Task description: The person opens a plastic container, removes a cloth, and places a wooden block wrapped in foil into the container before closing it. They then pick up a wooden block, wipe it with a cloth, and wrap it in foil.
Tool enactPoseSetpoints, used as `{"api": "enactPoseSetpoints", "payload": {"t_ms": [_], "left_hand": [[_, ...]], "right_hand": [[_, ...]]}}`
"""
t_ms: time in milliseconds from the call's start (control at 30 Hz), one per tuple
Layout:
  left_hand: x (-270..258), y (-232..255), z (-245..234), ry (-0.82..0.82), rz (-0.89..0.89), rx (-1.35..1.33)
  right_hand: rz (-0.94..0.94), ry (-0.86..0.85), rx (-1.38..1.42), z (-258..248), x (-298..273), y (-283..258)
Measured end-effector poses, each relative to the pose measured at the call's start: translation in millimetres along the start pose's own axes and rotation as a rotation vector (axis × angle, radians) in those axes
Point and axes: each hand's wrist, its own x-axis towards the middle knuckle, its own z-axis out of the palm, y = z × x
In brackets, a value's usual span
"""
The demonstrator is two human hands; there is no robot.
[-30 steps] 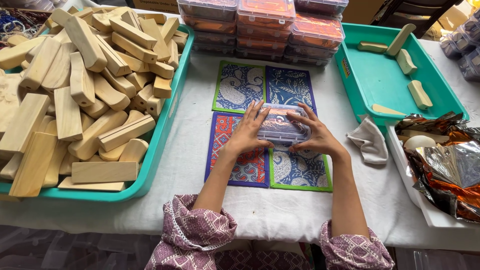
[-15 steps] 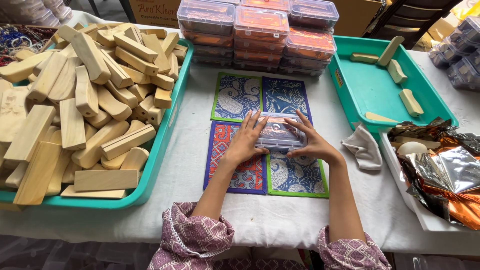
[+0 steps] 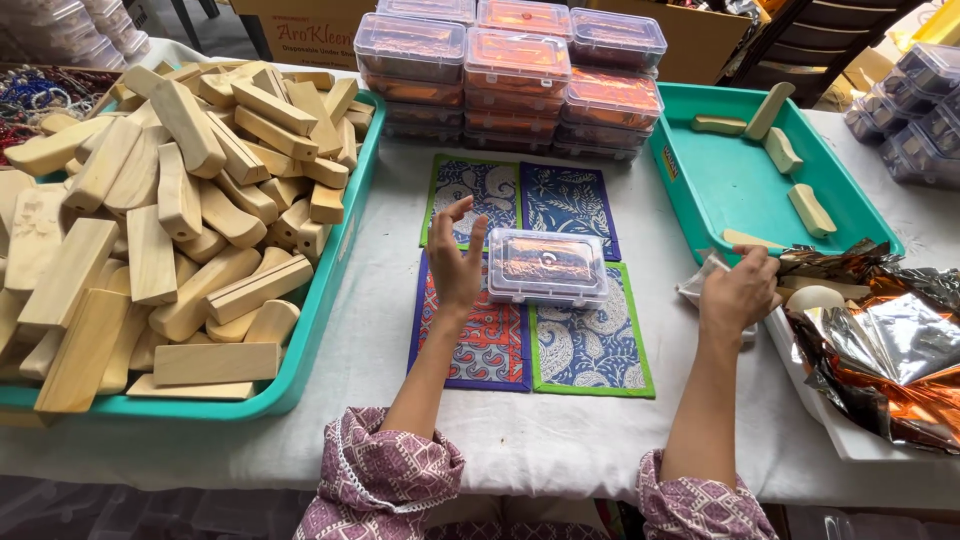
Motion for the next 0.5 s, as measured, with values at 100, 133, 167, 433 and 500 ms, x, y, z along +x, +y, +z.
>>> {"api": "enactPoseSetpoints", "payload": {"t_ms": [100, 133, 167, 433, 500], "left_hand": [[3, -3, -1, 0.088, -0.116, -0.140], [3, -3, -2, 0.113, -0.176, -0.205], [2, -3, -3, 0.111, -0.176, -0.205], [2, -8, 3, 0.122, -0.183, -0.226], [0, -12, 4, 0.104, -0.188, -0.217]], "right_hand": [[0.058, -0.078, -0.050, 26, 6, 23], [0.086, -0.114, -0.068, 35, 6, 31], [0.087, -0.114, -0.070, 28, 4, 27], [-0.076, -0.389, 1.253, -26, -18, -83], [-0.044, -0.431, 1.241, -22, -39, -109]]}}
